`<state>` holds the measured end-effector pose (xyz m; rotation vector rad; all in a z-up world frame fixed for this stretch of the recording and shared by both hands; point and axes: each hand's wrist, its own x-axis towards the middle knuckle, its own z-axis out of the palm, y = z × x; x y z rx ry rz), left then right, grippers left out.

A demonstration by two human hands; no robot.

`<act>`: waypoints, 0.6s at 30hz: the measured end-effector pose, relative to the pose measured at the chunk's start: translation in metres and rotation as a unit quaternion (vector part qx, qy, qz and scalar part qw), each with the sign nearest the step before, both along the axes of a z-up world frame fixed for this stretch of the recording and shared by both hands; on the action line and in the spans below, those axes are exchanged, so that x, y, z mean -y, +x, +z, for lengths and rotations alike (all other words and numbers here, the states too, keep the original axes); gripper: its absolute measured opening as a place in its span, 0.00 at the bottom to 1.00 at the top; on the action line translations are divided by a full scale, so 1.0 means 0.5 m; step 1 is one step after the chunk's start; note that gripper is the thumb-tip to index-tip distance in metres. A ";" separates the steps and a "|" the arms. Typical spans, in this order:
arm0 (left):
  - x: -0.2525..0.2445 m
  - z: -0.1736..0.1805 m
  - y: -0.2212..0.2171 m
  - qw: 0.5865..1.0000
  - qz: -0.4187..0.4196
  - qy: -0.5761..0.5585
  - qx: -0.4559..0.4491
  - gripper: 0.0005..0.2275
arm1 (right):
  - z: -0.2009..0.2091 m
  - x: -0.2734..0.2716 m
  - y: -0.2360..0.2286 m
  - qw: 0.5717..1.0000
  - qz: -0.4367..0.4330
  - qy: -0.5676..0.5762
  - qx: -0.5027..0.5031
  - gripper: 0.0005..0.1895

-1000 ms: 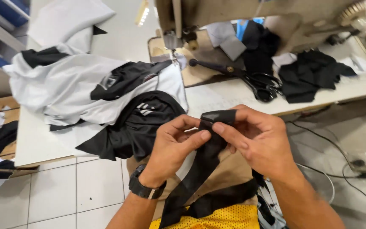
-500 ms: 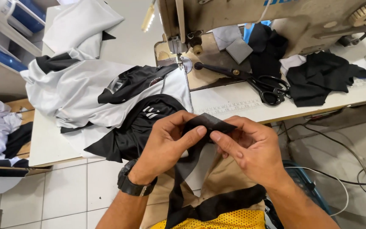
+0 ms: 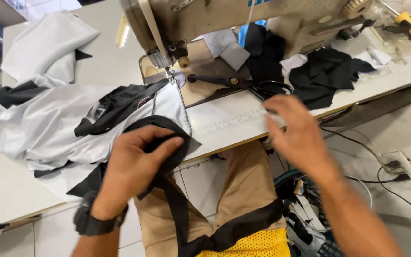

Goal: A person is sewing a black fabric trim onto a jersey garment using an industrial sewing machine and trimming the excess with scissors.

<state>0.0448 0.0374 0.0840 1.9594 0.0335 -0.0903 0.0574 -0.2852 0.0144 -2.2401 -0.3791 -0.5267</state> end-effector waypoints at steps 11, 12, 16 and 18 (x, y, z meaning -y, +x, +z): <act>-0.106 0.040 -0.006 1.000 0.010 0.022 -0.014 0.07 | -0.009 0.106 0.208 0.911 0.079 -0.359 -0.185 0.31; -0.111 0.044 -0.008 1.000 -0.002 0.003 -0.021 0.06 | 0.031 0.085 0.201 0.882 0.033 -0.380 -0.278 0.32; -0.119 0.051 -0.001 1.000 -0.021 -0.009 -0.021 0.05 | 0.058 0.067 0.219 0.820 -0.046 -0.413 -0.394 0.41; -0.122 0.046 0.003 1.000 -0.019 -0.004 -0.016 0.05 | 0.048 0.072 0.234 0.812 -0.061 -0.429 -0.390 0.47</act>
